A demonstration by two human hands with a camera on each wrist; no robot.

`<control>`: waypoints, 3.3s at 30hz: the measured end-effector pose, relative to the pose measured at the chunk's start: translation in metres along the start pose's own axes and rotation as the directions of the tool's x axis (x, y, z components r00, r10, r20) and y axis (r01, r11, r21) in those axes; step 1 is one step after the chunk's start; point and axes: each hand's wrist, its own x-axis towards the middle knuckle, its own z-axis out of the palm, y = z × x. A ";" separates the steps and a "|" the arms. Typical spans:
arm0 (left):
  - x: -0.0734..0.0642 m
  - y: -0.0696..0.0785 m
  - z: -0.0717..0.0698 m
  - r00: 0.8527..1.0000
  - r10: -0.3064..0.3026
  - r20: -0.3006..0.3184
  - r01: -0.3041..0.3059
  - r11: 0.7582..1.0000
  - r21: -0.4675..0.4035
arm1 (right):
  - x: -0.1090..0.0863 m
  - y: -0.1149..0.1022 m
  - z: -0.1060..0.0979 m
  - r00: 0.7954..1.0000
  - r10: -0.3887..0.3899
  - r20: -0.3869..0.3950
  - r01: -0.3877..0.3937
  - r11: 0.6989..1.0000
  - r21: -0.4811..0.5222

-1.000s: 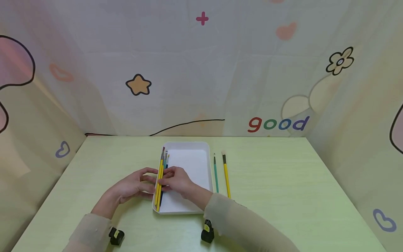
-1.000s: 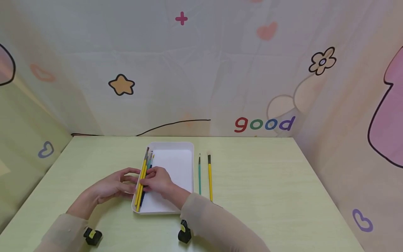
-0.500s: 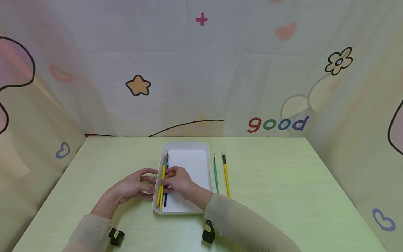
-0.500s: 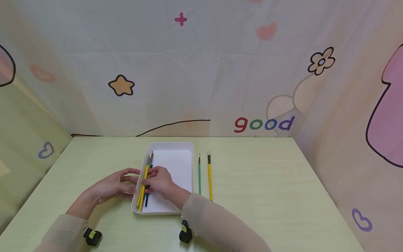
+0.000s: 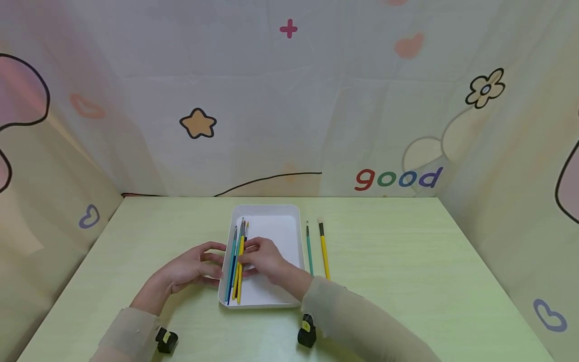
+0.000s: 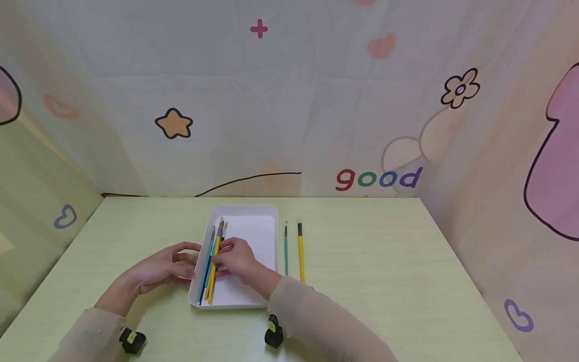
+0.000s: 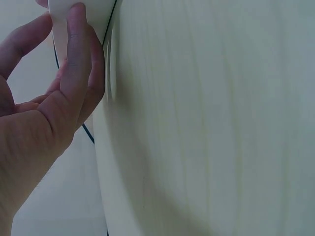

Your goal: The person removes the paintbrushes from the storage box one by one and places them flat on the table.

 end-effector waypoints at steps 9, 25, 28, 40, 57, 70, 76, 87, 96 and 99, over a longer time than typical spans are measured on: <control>0.001 -0.001 0.000 1.000 -0.014 -0.025 0.014 1.000 0.014 | -0.006 -0.009 -0.013 0.999 0.019 0.028 -0.019 1.000 -0.006; 0.000 -0.001 0.000 0.999 -0.028 -0.032 0.029 1.000 0.005 | -0.016 -0.023 -0.035 0.999 0.023 0.034 -0.021 0.999 -0.043; 0.001 -0.001 0.000 0.999 -0.026 -0.027 0.026 1.000 0.002 | -0.019 -0.025 -0.040 0.999 0.019 0.043 -0.017 0.999 -0.040; 0.001 -0.001 0.000 0.999 -0.020 -0.031 0.020 1.000 -0.001 | -0.023 -0.029 -0.062 0.999 0.009 0.033 -0.008 0.999 -0.043; 0.002 -0.001 0.000 0.999 -0.023 -0.029 0.023 1.000 -0.006 | -0.037 -0.024 -0.079 1.000 -0.016 0.021 0.018 0.997 -0.075; 0.002 -0.003 -0.002 1.000 -0.019 -0.024 0.019 1.000 -0.007 | -0.045 -0.019 -0.109 0.999 -0.050 0.016 0.051 0.996 -0.072; 0.001 -0.003 -0.002 0.999 -0.021 -0.029 0.021 1.000 -0.011 | -0.051 -0.014 -0.124 0.999 -0.047 -0.008 0.046 0.996 -0.076; 0.001 -0.003 -0.002 1.000 -0.015 -0.016 0.015 1.000 -0.011 | -0.056 -0.006 -0.153 0.998 -0.019 -0.057 0.014 0.996 -0.085; 0.001 -0.004 -0.003 1.000 -0.018 -0.023 0.018 1.000 -0.011 | -0.058 -0.002 -0.175 0.995 0.007 -0.098 -0.018 0.994 -0.109; 0.001 -0.004 -0.003 1.000 -0.017 -0.026 0.017 1.000 -0.007 | -0.059 0.000 -0.180 0.994 0.013 -0.105 -0.024 0.994 -0.111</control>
